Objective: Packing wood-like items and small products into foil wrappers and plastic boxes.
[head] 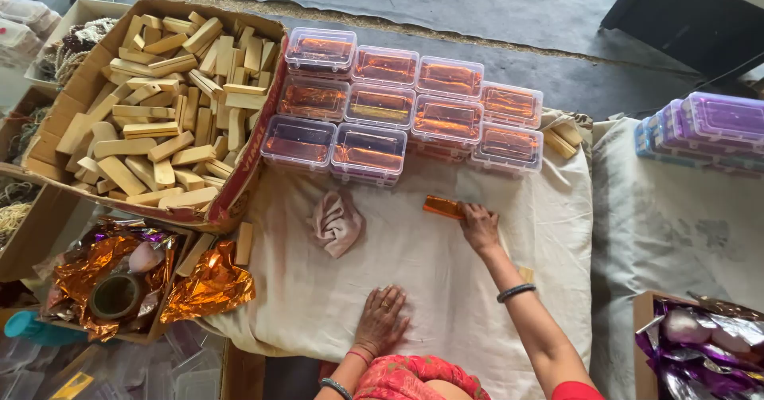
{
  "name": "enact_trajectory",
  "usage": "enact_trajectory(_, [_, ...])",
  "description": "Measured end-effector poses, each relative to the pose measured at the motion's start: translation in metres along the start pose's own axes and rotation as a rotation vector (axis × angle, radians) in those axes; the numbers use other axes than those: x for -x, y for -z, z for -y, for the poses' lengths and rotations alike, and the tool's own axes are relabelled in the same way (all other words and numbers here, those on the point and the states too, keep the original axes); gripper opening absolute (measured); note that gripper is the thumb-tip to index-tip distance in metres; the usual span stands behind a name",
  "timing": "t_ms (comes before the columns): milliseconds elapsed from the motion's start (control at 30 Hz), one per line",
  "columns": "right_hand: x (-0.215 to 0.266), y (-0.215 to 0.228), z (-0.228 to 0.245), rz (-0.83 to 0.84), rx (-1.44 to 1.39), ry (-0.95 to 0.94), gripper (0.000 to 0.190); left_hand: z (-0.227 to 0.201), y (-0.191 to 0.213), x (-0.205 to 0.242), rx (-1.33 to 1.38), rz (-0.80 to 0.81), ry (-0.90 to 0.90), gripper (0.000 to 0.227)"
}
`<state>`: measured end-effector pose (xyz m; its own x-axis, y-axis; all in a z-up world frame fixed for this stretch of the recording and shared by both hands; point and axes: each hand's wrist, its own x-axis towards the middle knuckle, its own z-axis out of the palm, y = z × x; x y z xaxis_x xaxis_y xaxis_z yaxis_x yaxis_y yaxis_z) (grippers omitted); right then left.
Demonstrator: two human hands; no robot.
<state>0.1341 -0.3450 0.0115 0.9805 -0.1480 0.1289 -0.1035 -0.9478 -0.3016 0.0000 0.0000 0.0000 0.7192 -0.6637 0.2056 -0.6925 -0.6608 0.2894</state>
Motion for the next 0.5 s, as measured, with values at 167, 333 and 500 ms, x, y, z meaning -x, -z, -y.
enact_trajectory(167, [-0.005, 0.012, 0.000, 0.020, 0.016, -0.007, 0.054, -0.003, 0.006, -0.001, -0.024, -0.002, -0.005, 0.059])
enact_trajectory(333, [0.050, 0.042, 0.003, -0.193, -0.026, 0.003, 0.073, -0.001, 0.003, -0.001, -0.007, 0.009, 0.005, 0.058])
enact_trajectory(500, [0.142, 0.060, -0.023, -0.139, 0.087, -0.392, 0.066, 0.000, 0.003, -0.001, -0.024, 0.003, -0.005, 0.059])
